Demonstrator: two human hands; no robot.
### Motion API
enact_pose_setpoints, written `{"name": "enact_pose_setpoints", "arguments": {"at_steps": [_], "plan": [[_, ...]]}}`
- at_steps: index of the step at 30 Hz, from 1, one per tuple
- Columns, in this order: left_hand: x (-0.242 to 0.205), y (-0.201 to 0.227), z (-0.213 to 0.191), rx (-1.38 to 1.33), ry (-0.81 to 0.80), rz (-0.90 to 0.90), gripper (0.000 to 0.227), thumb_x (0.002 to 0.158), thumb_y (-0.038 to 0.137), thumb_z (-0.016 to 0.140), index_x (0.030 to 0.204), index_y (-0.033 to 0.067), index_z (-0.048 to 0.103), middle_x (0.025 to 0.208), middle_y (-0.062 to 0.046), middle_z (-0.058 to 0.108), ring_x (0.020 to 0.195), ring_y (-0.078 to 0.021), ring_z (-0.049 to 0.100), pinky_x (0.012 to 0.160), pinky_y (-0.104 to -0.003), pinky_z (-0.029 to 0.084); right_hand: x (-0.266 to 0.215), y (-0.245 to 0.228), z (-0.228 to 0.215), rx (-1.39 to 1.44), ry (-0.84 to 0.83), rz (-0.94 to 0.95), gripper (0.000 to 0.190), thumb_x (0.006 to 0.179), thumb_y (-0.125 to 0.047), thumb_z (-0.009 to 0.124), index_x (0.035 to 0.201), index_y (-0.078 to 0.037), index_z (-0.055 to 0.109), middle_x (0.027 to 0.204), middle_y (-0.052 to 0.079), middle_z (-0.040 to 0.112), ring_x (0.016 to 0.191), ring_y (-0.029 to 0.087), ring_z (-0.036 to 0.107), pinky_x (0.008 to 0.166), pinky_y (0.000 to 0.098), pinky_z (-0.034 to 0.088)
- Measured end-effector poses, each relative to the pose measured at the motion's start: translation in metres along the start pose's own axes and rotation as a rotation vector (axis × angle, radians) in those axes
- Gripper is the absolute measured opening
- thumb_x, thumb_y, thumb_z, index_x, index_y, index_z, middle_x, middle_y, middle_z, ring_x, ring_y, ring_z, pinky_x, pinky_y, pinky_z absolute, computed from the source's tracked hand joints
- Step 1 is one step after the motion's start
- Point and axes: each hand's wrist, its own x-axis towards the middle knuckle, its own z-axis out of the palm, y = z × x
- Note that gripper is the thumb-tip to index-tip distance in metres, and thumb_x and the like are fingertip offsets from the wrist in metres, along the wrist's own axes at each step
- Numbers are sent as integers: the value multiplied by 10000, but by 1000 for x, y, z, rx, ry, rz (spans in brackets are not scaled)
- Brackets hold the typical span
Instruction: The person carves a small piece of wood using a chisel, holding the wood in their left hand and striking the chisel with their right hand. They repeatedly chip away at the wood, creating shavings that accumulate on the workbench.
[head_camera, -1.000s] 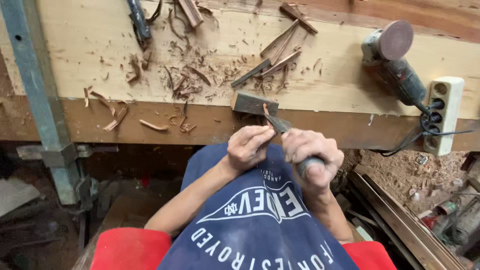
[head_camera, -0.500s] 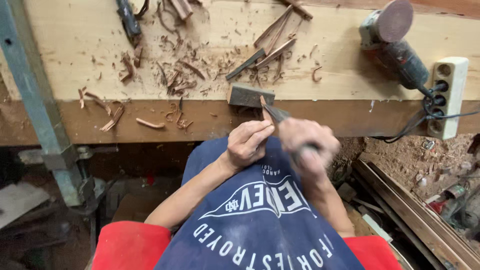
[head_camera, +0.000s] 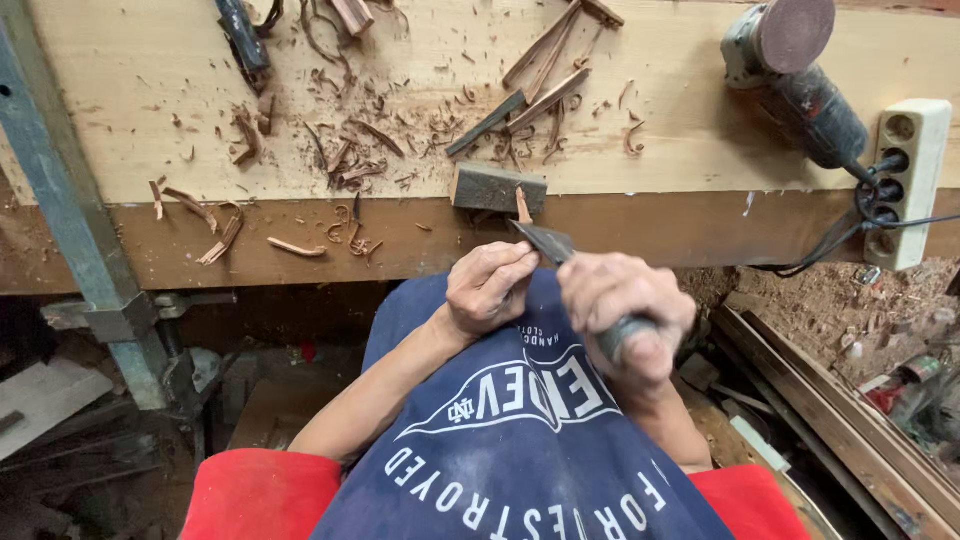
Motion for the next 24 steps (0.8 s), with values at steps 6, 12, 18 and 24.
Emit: {"name": "enact_pose_setpoints", "arguments": {"at_steps": [6, 12, 18, 24], "plan": [[1, 1, -1, -7, 8, 32, 225, 786, -112, 751, 979, 1, 724, 981, -128, 706, 870, -286, 736, 797, -376, 630, 0, -3, -3, -80, -13, -11, 436, 972, -393, 646, 720, -41, 597, 640, 54, 613, 556, 184, 586, 612, 363, 516], [2, 0, 7, -3, 44, 11, 238, 802, -120, 758, 1009, -4, 741, 1005, -148, 711, 881, -298, 730, 797, -379, 626, -9, 2, -5, -91, -15, -53, 446, 1013, -404, 636, 775, -28, 600, 728, 80, 626, 600, 207, 584, 654, 393, 499], [1, -1, 2, 5, 20, 8, 245, 816, -123, 771, 1025, -3, 727, 1007, -139, 707, 883, -302, 730, 788, -375, 621, -5, 36, -12, -62, 83, -67, 498, 972, -443, 690, 779, 2, 580, 725, 111, 608, 629, 223, 547, 645, 402, 482], [6, 1, 1, 1, 56, 10, 250, 808, -125, 768, 1026, -11, 724, 1015, -153, 713, 879, -298, 732, 785, -371, 623, -3, 31, -6, -46, 11, -82, 484, 999, -465, 656, 810, -22, 618, 734, 75, 620, 603, 185, 590, 643, 361, 495]]}}
